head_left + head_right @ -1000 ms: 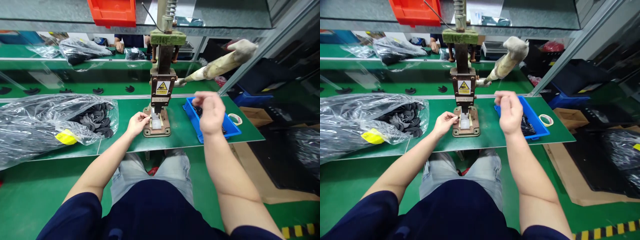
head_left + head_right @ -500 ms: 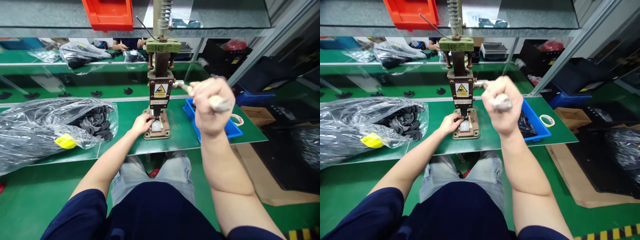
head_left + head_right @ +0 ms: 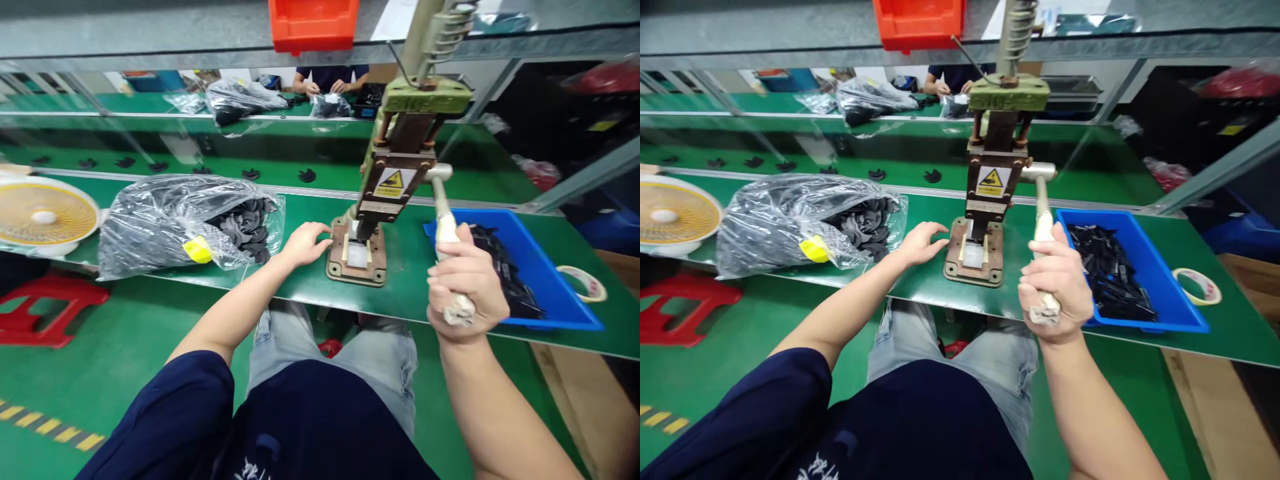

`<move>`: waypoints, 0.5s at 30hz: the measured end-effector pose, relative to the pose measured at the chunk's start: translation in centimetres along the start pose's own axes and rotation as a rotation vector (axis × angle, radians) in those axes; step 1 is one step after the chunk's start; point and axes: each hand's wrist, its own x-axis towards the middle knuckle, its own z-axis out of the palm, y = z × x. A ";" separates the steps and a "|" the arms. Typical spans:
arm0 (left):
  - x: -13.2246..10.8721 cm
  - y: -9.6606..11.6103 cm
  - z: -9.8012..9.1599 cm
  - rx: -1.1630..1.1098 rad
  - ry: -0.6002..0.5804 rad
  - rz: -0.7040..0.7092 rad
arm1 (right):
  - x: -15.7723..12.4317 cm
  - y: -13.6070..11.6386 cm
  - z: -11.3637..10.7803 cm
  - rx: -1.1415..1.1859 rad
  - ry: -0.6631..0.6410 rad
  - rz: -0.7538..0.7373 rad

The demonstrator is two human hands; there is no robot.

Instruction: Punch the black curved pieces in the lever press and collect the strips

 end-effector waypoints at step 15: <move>-4.2 -8.8 -10.2 0.686 -0.309 -0.369 | -0.4 0.1 0.6 -0.090 0.062 0.109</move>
